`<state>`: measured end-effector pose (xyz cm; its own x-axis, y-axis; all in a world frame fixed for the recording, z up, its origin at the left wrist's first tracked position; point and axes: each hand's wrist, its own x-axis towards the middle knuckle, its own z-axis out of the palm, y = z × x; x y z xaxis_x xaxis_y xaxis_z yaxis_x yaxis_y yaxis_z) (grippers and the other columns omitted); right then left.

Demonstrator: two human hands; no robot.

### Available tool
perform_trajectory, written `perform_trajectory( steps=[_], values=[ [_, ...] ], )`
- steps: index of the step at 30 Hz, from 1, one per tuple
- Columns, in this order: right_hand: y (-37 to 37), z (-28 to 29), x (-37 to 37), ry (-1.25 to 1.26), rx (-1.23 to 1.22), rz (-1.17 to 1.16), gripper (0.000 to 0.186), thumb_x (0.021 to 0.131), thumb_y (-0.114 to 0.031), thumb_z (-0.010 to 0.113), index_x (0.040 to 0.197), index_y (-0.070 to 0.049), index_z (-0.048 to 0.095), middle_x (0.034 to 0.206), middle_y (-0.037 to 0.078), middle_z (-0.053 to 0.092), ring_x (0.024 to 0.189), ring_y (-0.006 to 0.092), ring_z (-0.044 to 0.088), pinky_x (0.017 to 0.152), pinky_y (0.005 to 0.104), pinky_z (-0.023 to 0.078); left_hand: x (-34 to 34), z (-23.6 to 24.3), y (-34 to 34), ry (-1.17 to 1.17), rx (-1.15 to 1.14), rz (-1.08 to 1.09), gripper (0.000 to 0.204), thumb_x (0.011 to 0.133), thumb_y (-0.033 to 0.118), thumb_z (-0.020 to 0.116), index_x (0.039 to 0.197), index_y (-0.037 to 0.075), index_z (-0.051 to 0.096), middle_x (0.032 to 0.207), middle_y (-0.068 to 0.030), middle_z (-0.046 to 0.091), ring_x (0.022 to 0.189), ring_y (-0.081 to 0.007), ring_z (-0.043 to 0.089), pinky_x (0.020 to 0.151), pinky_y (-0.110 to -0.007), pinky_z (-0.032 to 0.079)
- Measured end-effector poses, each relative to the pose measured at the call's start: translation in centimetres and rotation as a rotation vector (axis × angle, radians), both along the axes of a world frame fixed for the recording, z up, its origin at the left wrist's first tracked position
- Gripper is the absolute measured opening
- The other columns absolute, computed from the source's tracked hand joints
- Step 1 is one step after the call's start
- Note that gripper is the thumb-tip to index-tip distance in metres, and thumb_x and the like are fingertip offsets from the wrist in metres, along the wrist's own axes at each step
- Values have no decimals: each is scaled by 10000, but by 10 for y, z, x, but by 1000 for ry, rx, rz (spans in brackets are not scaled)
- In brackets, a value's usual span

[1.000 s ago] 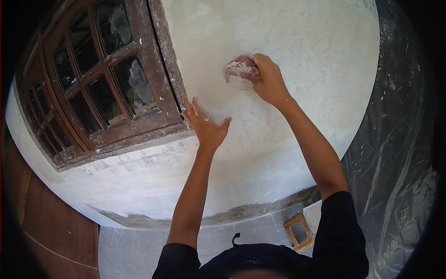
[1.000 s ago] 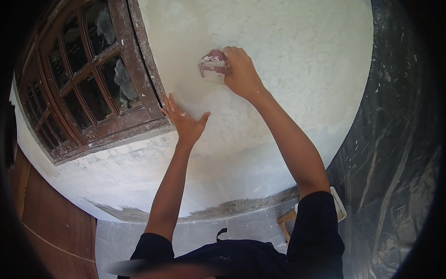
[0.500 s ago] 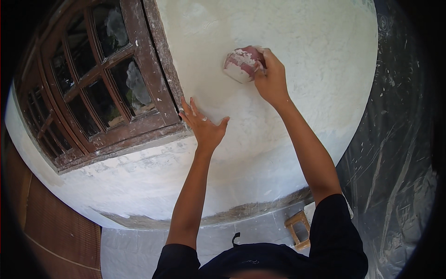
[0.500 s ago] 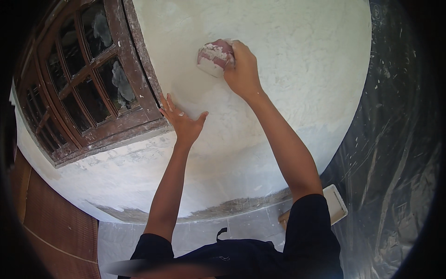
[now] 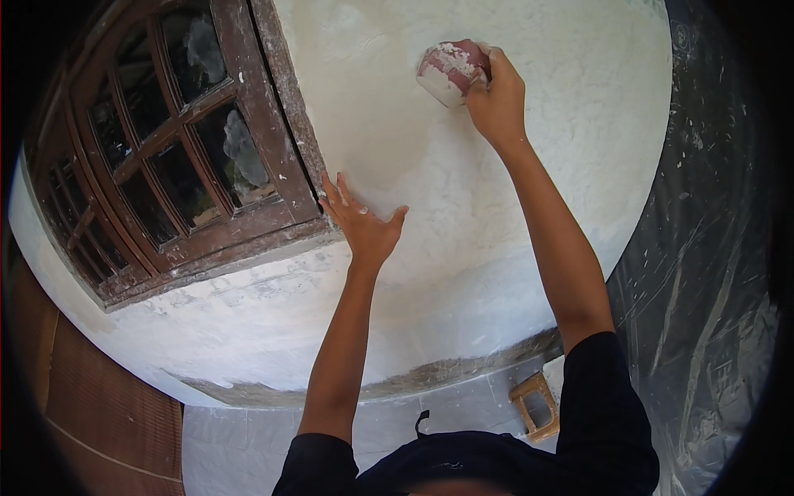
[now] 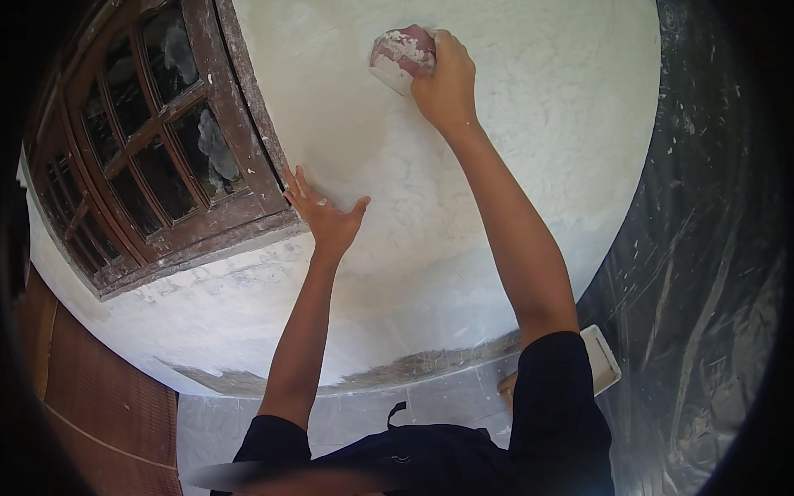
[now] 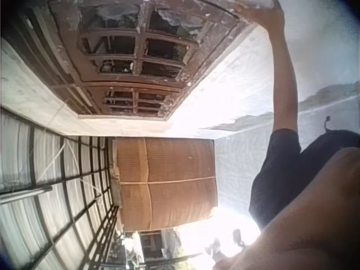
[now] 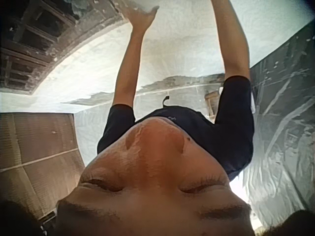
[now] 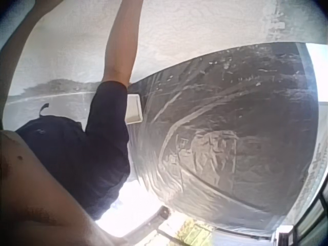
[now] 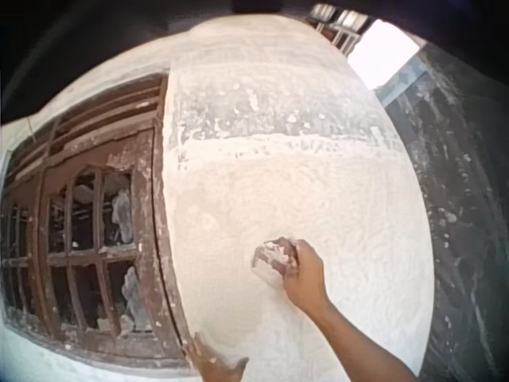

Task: The person applies wall putty to a wall using a putty knife.

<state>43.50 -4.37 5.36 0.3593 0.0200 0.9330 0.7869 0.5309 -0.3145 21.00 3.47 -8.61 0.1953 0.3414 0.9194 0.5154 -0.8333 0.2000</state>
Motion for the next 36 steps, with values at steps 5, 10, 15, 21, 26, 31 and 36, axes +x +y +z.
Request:
perform_trajectory(
  steps=[5,10,15,21,26,31,36],
  values=[
    [0,-5,-25,-468,-214,74,380,806,124,452,1162,24,540,1100,199,634,1053,314,623,871,382,509,-7,0,2,7,9,25,1272,588,288,892,1507,62,42,1560,-241,22,1453,-423,77,1125,-648,15],
    [-4,29,6,-75,-44,4,386,712,130,546,1081,16,566,1031,185,633,1002,382,577,871,434,478,-1,-1,-1,7,-23,1,1265,594,301,889,1508,61,48,1561,-236,18,1455,-416,71,1129,-640,5],
    [0,-1,-20,-531,-266,80,386,736,115,532,1107,13,569,1042,186,631,1008,382,584,874,434,478,-8,2,-1,6,-21,3,1248,602,302,886,1508,60,63,1564,-232,13,1456,-410,72,1135,-630,-4],
    [-15,15,-3,-201,-130,87,339,794,111,500,1116,18,554,1059,197,626,991,363,606,859,402,491,-6,2,-1,12,-35,17,1241,602,306,886,1504,48,74,1565,-228,13,1456,-410,68,1143,-618,-2],
    [-3,-21,-14,-459,-226,5,354,784,129,511,1123,32,534,1047,219,604,963,391,602,854,380,498,-6,4,-3,16,-17,23,1242,599,307,888,1502,41,79,1563,-225,18,1454,-412,72,1143,-617,1],
    [-8,-15,-6,-242,-102,62,347,809,118,497,1140,25,546,1048,207,614,930,361,619,814,380,505,-4,1,-1,4,-13,16,1237,595,301,887,1501,38,86,1562,-224,26,1453,-411,75,1144,-616,8],
    [-4,-24,-10,-199,-105,-10,319,838,107,488,1143,29,538,1025,201,623,880,322,637,783,354,511,-4,4,-4,10,-45,16,1241,590,300,888,1501,39,87,1564,-221,22,1454,-407,78,1144,-617,9]
  ],
)
